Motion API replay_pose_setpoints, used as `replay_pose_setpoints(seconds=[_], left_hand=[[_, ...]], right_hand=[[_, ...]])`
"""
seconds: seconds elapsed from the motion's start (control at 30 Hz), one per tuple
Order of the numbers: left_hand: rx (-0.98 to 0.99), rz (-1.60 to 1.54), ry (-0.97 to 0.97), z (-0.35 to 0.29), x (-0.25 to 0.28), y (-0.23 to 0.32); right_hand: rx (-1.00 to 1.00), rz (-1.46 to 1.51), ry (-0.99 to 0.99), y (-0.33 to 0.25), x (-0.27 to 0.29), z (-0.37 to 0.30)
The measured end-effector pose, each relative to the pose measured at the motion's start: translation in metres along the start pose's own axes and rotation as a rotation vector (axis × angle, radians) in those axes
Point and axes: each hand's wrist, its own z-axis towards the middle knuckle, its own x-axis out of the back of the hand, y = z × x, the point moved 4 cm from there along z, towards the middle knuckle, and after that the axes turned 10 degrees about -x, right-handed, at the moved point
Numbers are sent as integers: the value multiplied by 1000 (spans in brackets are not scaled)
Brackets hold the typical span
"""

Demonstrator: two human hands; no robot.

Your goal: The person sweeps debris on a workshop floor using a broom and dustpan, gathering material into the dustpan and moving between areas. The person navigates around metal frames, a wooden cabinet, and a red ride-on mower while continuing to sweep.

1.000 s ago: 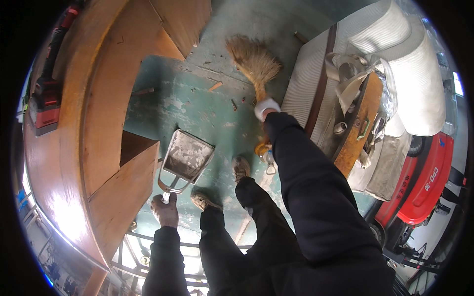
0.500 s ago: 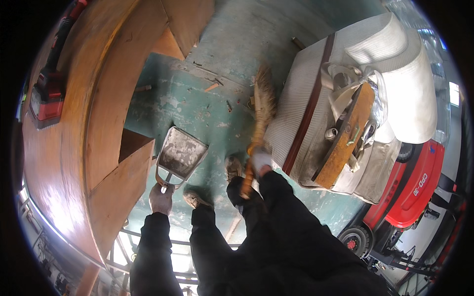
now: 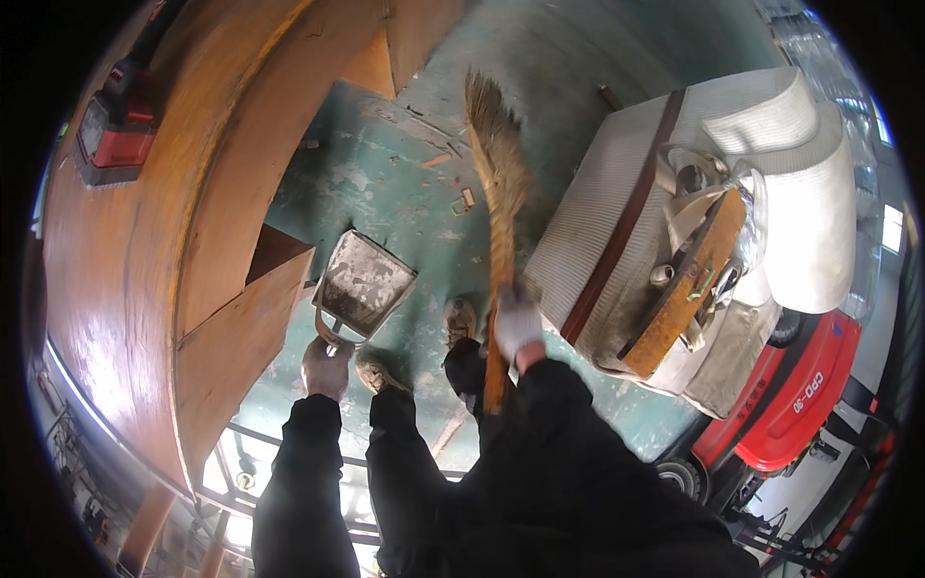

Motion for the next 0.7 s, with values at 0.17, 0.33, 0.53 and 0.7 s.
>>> replay_pose_setpoints(seconds=[0.17, 0.33, 0.53, 0.7], left_hand=[[-3, -14, -7, -5, -5, -11], [32, -60, -30, -6, -10, -7], [40, -117, -96, 2, -1, 9], [55, -80, -116, 0, -1, -1]], right_hand=[[37, -893, -127, -31, -36, 141], [-124, -371, -136, 4, -101, -4], [-495, 109, -641, 3, -46, -156], [-737, 308, -456, 4, 11, -179]])
